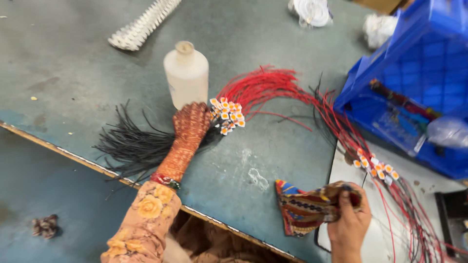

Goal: The person pours liquid from a white plastic bottle onto a cloth, then wipes small square components attached to red and black wire leads one at a time, laying each treated component back on the work table with its wire bundle.

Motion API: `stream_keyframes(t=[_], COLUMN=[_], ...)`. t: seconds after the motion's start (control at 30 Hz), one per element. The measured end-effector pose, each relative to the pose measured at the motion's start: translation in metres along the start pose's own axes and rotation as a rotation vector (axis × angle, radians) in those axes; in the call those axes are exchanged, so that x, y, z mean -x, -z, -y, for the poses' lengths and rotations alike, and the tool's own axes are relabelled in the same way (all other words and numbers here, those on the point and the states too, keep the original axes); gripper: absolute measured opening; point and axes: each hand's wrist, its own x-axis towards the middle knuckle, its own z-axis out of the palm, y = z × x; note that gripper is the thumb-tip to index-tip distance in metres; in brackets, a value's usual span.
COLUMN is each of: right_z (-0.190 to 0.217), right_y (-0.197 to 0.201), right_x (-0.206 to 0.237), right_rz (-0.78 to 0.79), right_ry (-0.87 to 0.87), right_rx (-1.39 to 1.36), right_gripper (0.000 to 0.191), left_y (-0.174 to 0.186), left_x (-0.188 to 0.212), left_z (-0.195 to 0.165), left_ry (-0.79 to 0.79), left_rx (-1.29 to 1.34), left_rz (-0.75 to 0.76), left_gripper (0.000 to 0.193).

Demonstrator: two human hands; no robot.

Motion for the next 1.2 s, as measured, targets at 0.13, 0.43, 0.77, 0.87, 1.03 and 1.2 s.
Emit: stream_keyframes(t=[0.13, 0.43, 0.77, 0.87, 1.03, 1.2], right_z=[0.014, 0.111, 0.018, -0.005, -0.033, -0.041], right_y=[0.044, 0.085, -0.061, -0.102, -0.131, -0.126], right_x=[0.010, -0.018, -0.042, -0.035, -0.013, -0.012], right_rz=[-0.083, 0.057, 0.663, 0.740, 0.828, 0.767], right_ry=[-0.020, 0.200, 0.047, -0.037, 0.165, 0.151], right_rx=[0.025, -0.296, 0.665, 0.785, 1.123, 1.185], right_gripper=[0.029, 0.024, 0.030, 0.017, 0.019, 0.020], left_y=[0.019, 0.069, 0.050, 0.049, 0.051, 0.053], left_x=[0.008, 0.146, 0.185, 0.188, 0.188, 0.184], left_z=[-0.013, -0.091, -0.086, -0.086, -0.087, -0.090], left_ry=[-0.054, -0.091, -0.246, -0.231, -0.202, -0.165], left_rx=[0.221, 0.763, 0.518, 0.487, 0.471, 0.474], left_rz=[-0.146, 0.289, 0.148, 0.179, 0.166, 0.193], left_gripper=[0.018, 0.008, 0.024, 0.024, 0.019, 0.020])
